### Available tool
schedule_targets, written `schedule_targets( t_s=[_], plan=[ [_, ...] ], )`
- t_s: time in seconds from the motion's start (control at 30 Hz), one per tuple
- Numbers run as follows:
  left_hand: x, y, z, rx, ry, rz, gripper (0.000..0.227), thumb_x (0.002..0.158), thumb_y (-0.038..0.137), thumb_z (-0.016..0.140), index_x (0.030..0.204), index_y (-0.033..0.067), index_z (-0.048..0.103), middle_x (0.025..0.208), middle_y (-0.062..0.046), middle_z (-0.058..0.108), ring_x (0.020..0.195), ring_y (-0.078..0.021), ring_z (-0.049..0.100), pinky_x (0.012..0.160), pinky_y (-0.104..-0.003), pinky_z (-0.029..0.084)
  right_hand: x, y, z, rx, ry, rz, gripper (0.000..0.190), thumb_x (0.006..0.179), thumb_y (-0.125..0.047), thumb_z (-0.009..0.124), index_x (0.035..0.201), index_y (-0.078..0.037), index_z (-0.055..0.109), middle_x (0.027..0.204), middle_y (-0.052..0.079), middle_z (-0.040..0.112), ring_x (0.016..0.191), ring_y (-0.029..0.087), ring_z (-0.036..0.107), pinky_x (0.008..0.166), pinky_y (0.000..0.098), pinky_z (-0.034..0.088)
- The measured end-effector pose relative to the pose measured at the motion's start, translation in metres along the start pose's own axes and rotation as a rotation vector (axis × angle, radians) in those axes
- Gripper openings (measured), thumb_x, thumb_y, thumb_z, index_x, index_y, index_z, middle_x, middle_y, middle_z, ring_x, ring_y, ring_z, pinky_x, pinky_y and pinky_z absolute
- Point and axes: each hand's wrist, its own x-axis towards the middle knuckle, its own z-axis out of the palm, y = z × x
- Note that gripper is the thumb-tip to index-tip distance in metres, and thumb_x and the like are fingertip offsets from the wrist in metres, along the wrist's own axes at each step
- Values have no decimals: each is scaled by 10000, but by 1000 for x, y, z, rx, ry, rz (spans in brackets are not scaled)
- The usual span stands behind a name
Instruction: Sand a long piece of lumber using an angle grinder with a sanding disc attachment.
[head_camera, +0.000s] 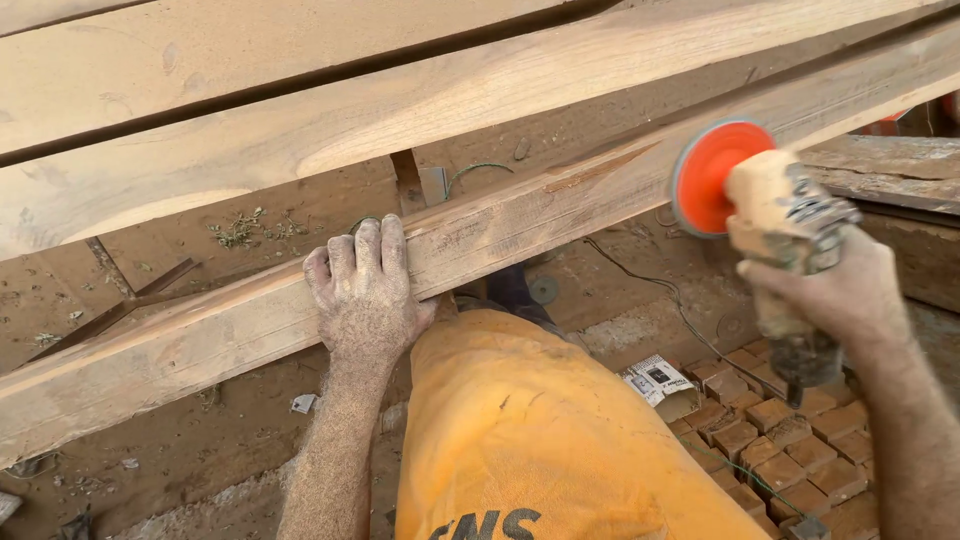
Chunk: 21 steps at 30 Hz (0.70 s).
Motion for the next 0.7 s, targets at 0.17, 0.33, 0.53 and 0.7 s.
schedule_targets(
  t_s=[0.17, 0.33, 0.53, 0.7],
  plan=[
    [-1, 0, -1, -14, 6, 10, 1133, 460, 498, 983, 1398, 61, 522, 1300, -161, 582, 1172, -348, 567, 1046, -596, 401, -7, 8, 1, -14, 37, 20, 645, 772, -353, 919, 1285, -60, 661, 1123, 160, 761, 937, 235, 757, 817, 414, 641],
    [1, 1, -3, -24, 20, 22, 1136, 460, 515, 985, 1390, 44, 534, 1295, -166, 587, 1157, -353, 575, 1034, -603, 410, -46, -31, 21, -225, -63, -380, 817, 575, -385, 1010, 1238, -60, 663, 1009, 158, 771, 952, 263, 723, 840, 425, 601],
    [1, -1, -5, -28, 4, 9, 1160, 433, 509, 989, 1392, 44, 530, 1292, -165, 585, 1147, -353, 573, 1039, -598, 409, 15, 27, -8, -19, 98, 51, 669, 776, -397, 920, 1279, -40, 662, 1122, 178, 746, 953, 273, 746, 817, 460, 624],
    [0, 3, -2, 7, 27, 0, 1144, 448, 497, 984, 1401, 54, 532, 1305, -153, 590, 1170, -347, 573, 1052, -591, 405, -54, -16, 29, -92, -110, 1, 741, 677, -394, 930, 1267, -56, 635, 1055, 141, 769, 903, 235, 793, 799, 393, 676]
  ],
)
